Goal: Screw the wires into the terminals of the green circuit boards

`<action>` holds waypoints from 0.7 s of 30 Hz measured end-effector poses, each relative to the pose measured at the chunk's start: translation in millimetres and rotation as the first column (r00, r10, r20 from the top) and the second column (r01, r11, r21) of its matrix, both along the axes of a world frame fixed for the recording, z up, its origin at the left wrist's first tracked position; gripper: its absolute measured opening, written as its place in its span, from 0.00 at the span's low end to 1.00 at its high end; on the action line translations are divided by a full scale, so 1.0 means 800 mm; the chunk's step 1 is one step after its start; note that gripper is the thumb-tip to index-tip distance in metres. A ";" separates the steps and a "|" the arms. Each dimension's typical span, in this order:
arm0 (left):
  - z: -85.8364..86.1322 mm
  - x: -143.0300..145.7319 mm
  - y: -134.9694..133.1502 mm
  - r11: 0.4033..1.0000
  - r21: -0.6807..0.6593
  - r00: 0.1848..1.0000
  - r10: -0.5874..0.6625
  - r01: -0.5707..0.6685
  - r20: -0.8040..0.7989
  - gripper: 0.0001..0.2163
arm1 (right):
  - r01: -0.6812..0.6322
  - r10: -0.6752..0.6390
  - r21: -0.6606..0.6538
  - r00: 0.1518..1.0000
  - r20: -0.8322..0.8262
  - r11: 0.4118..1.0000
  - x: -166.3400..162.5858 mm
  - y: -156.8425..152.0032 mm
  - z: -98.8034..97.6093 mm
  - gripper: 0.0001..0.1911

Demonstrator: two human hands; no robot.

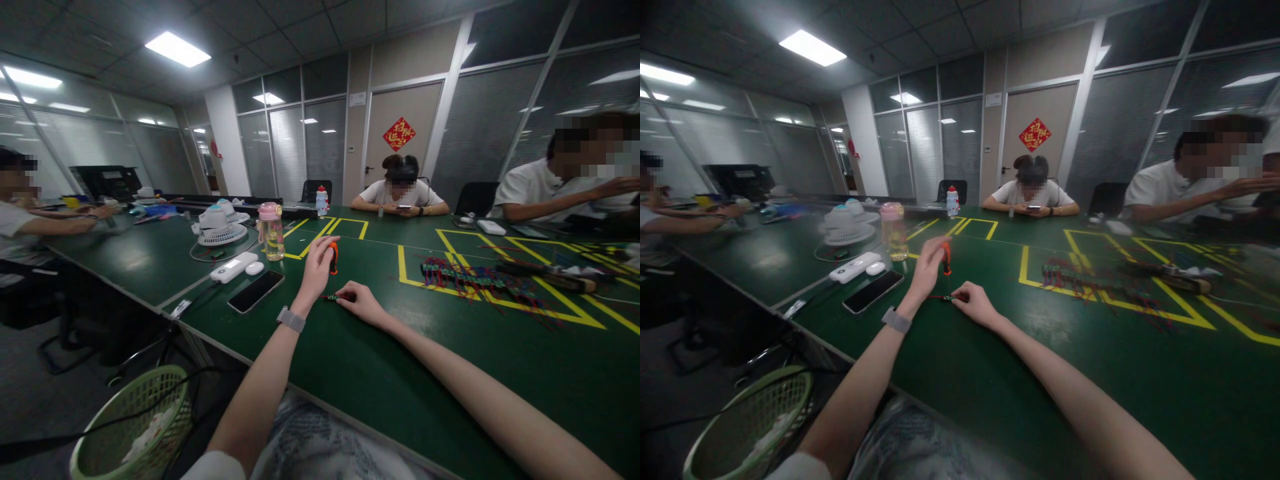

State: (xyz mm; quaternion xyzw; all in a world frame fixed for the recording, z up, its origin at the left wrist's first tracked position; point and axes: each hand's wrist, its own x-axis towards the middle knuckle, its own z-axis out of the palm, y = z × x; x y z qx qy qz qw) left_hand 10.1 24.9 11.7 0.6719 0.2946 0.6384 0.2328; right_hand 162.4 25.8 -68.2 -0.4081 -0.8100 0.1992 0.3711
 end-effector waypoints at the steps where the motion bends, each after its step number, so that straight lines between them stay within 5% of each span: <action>1: 0.001 0.000 0.000 0.997 -0.030 0.997 -0.067 0.068 0.027 0.13 | 0.001 -0.001 0.000 1.000 0.004 1.000 0.000 0.000 0.000 0.07; 4: 0.002 0.001 -0.001 0.984 -0.097 0.987 -0.141 0.148 0.075 0.13 | 0.002 -0.002 0.000 1.000 0.007 1.000 0.001 0.001 -0.001 0.07; 9: 0.000 -0.001 -0.002 0.997 0.018 0.998 0.069 -0.069 0.001 0.11 | 0.008 -0.008 -0.005 1.000 0.002 1.000 0.001 0.000 0.002 0.07; 14: 0.000 -0.001 0.000 0.986 -0.079 0.986 -0.140 0.147 0.085 0.14 | 0.011 -0.011 -0.012 1.000 0.003 1.000 0.000 -0.001 0.003 0.07; 18: 0.002 -0.002 -0.001 0.998 -0.018 0.998 0.057 -0.056 0.017 0.11 | 0.010 -0.009 -0.006 1.000 0.006 1.000 0.000 -0.002 0.003 0.07; 21: 0.003 -0.001 -0.002 1.000 -0.008 1.000 0.010 -0.010 0.023 0.12 | 0.006 -0.006 -0.007 1.000 0.015 1.000 0.000 -0.003 0.003 0.07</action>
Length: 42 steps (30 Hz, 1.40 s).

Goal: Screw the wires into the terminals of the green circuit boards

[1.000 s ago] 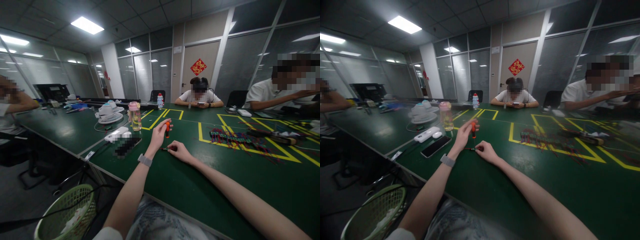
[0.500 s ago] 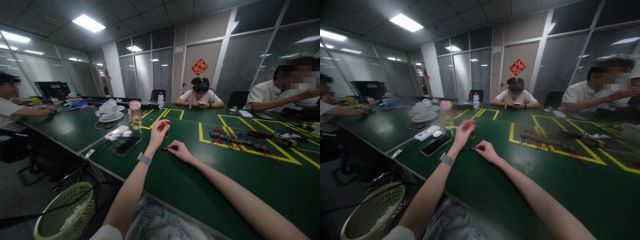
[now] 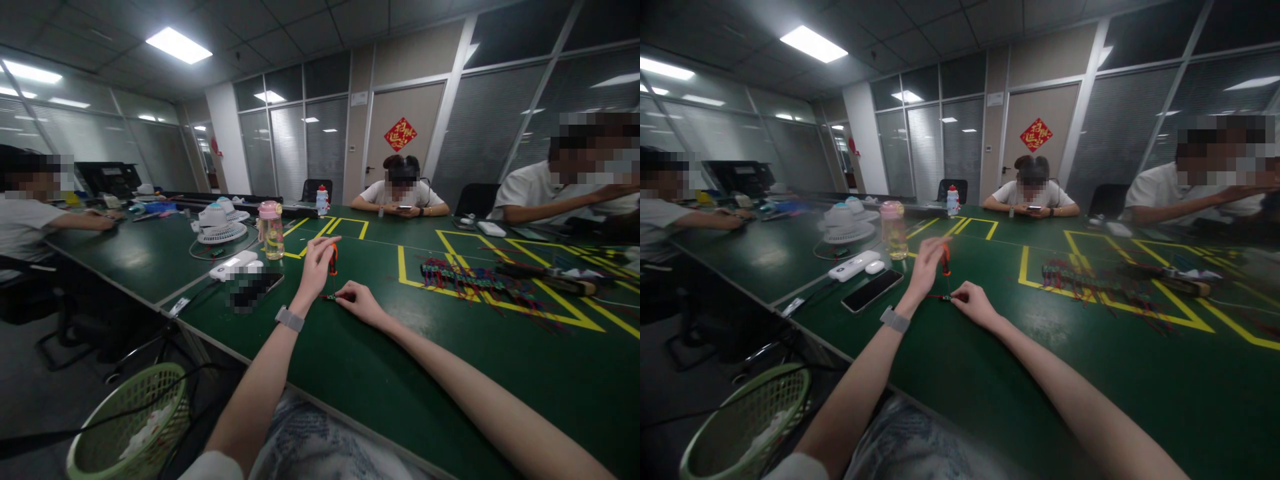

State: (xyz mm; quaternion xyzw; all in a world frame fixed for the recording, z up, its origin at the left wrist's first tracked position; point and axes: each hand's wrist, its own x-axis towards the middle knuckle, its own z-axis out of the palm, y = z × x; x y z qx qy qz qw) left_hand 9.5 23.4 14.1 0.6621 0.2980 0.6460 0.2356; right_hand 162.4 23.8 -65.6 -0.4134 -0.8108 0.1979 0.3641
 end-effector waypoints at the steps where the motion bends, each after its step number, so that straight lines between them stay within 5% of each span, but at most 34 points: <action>1: 0.000 0.001 0.000 0.998 -0.026 0.998 -0.063 0.064 0.026 0.14 | -0.001 0.001 -0.001 1.000 0.003 1.000 0.000 0.000 0.000 0.08; 4: -0.001 0.002 0.000 0.986 -0.085 0.987 -0.134 0.141 0.084 0.15 | -0.002 0.002 0.001 1.000 0.009 1.000 0.000 -0.001 0.001 0.08; 9: -0.002 0.001 0.002 0.999 0.010 0.999 0.048 -0.048 0.011 0.12 | -0.012 0.011 0.014 1.000 0.010 1.000 -0.001 -0.002 0.001 0.08; 14: -0.003 0.003 0.003 0.981 -0.094 0.983 -0.159 0.168 0.095 0.15 | -0.004 0.003 0.033 1.000 0.019 0.999 -0.001 -0.002 0.000 0.08; 19: -0.002 0.001 0.000 0.996 0.005 0.996 0.091 -0.091 0.009 0.10 | 0.002 -0.002 0.037 1.000 0.015 0.999 -0.001 -0.002 -0.001 0.08; 24: 0.001 0.002 -0.002 0.980 -0.094 0.982 -0.170 0.177 0.077 0.15 | -0.004 0.003 0.038 1.000 0.019 0.999 0.000 -0.001 -0.002 0.08; 30: 0.000 0.000 0.000 0.999 -0.002 0.999 0.036 -0.036 -0.007 0.12 | 0.006 -0.006 0.037 1.000 0.009 0.999 -0.001 0.000 -0.002 0.08; 35: -0.001 0.002 0.000 0.983 -0.080 0.986 -0.159 0.162 0.048 0.15 | 0.013 -0.014 0.035 1.000 0.020 0.999 -0.002 -0.002 -0.002 0.08; 42: -0.003 0.000 0.001 0.996 0.020 0.995 0.091 -0.090 -0.040 0.11 | 0.022 -0.022 0.032 0.999 0.025 0.999 -0.002 -0.001 -0.002 0.08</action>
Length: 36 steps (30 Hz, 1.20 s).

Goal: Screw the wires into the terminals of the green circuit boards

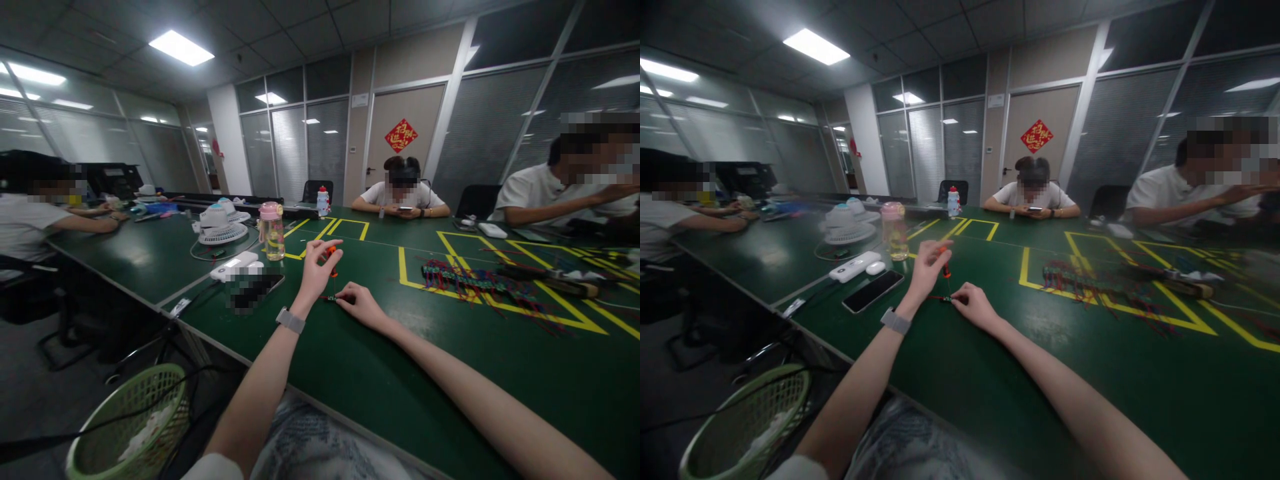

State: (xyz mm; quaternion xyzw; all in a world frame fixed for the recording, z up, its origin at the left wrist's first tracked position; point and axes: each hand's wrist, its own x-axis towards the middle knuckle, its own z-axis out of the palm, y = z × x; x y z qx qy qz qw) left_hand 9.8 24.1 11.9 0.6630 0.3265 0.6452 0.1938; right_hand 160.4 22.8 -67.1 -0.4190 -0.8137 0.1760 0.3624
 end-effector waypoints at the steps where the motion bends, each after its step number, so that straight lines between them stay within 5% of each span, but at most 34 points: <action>1: 0.000 0.000 0.000 0.999 -0.002 0.999 -0.034 0.034 0.008 0.11 | 0.000 0.000 0.001 1.000 0.000 1.000 0.000 0.000 0.000 0.08; 6: 0.001 0.003 0.001 0.950 -0.113 0.953 -0.277 0.290 0.123 0.15 | 0.002 -0.002 0.003 1.000 0.002 1.000 0.000 -0.001 0.002 0.07; 12: 0.000 0.000 -0.002 0.999 -0.022 1.000 -0.026 0.026 0.008 0.11 | -0.011 0.011 -0.006 1.000 -0.005 1.000 0.000 -0.001 0.002 0.08; 18: 0.000 0.004 -0.003 0.976 -0.057 0.977 -0.207 0.209 0.054 0.15 | -0.002 0.002 0.006 1.000 -0.004 1.000 0.000 -0.001 0.000 0.07; 23: -0.001 0.001 -0.001 1.000 -0.011 1.000 0.013 -0.013 0.010 0.11 | -0.008 0.008 0.003 1.000 -0.008 1.000 0.000 0.000 -0.001 0.08; 29: 0.000 0.001 0.001 0.974 -0.074 0.973 -0.204 0.213 0.108 0.15 | -0.006 0.006 0.002 1.000 0.008 1.000 -0.002 -0.002 0.002 0.08; 34: -0.002 -0.002 0.006 0.999 -0.034 0.997 -0.005 0.007 0.078 0.10 | -0.003 0.003 0.002 1.000 0.015 1.000 -0.001 -0.003 0.003 0.08; 36: -0.003 -0.003 0.008 0.997 -0.047 0.993 -0.051 0.057 0.109 0.12 | -0.004 0.004 0.002 1.000 0.014 1.000 -0.001 -0.003 0.004 0.08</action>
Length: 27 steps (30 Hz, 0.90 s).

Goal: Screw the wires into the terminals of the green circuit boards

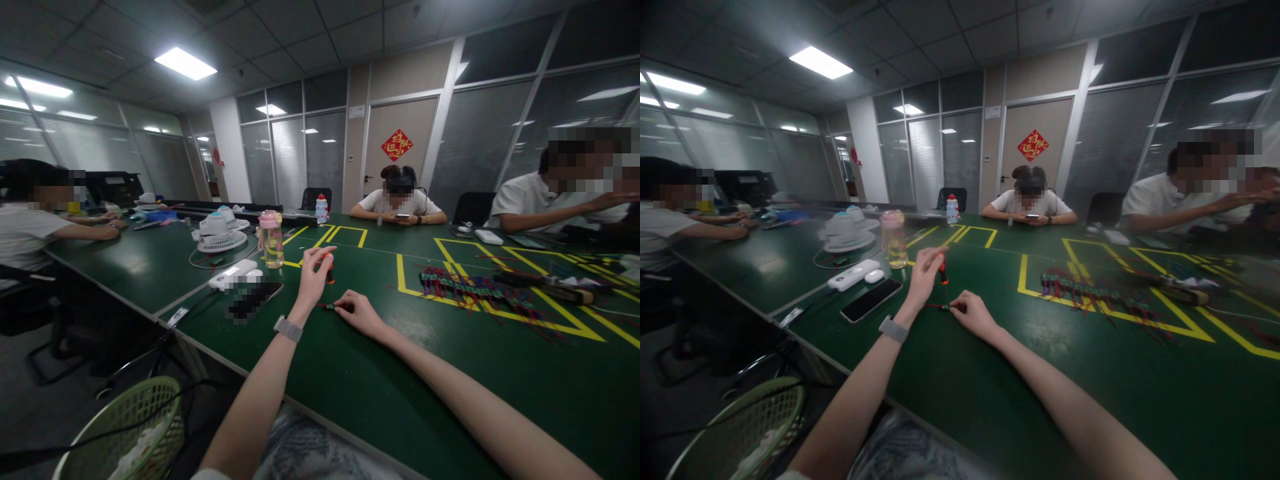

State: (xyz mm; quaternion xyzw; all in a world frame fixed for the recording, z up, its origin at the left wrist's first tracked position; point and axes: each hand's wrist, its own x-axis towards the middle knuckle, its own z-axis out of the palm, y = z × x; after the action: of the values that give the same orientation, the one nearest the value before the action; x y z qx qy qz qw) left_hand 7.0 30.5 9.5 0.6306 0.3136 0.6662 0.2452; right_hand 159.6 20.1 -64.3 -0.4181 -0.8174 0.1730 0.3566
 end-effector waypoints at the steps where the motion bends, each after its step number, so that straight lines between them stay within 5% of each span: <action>1: 0.000 0.000 0.001 0.997 -0.023 0.997 -0.067 0.068 0.035 0.13 | -0.001 0.001 0.001 1.000 -0.001 1.000 0.000 0.000 0.000 0.08; 4: -0.001 0.000 0.002 0.972 -0.091 0.971 -0.205 0.216 0.119 0.16 | -0.001 0.001 0.000 1.000 -0.003 1.000 0.000 0.000 0.000 0.08; 10: 0.003 -0.003 -0.003 0.999 -0.003 0.999 0.040 -0.040 -0.012 0.10 | -0.002 0.002 -0.010 1.000 -0.008 1.000 -0.001 -0.002 0.000 0.08; 16: 0.005 0.001 -0.005 0.977 -0.077 0.976 -0.193 0.201 0.101 0.15 | 0.001 -0.001 0.002 1.000 -0.009 1.000 -0.001 -0.001 0.000 0.08; 22: 0.001 -0.003 0.000 1.000 -0.015 0.999 0.003 -0.003 0.040 0.11 | -0.001 0.001 0.003 1.000 -0.002 1.000 0.000 -0.001 0.000 0.08; 27: 0.000 0.000 0.002 0.961 -0.091 0.959 -0.245 0.260 0.144 0.16 | -0.007 0.007 0.015 1.000 -0.002 1.000 0.000 0.000 -0.001 0.08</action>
State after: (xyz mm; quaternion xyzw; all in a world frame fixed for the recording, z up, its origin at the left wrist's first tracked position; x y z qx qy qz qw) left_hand 7.0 31.7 9.3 0.6058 0.2494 0.6515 0.3826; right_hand 159.7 20.2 -65.0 -0.4124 -0.8196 0.1684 0.3602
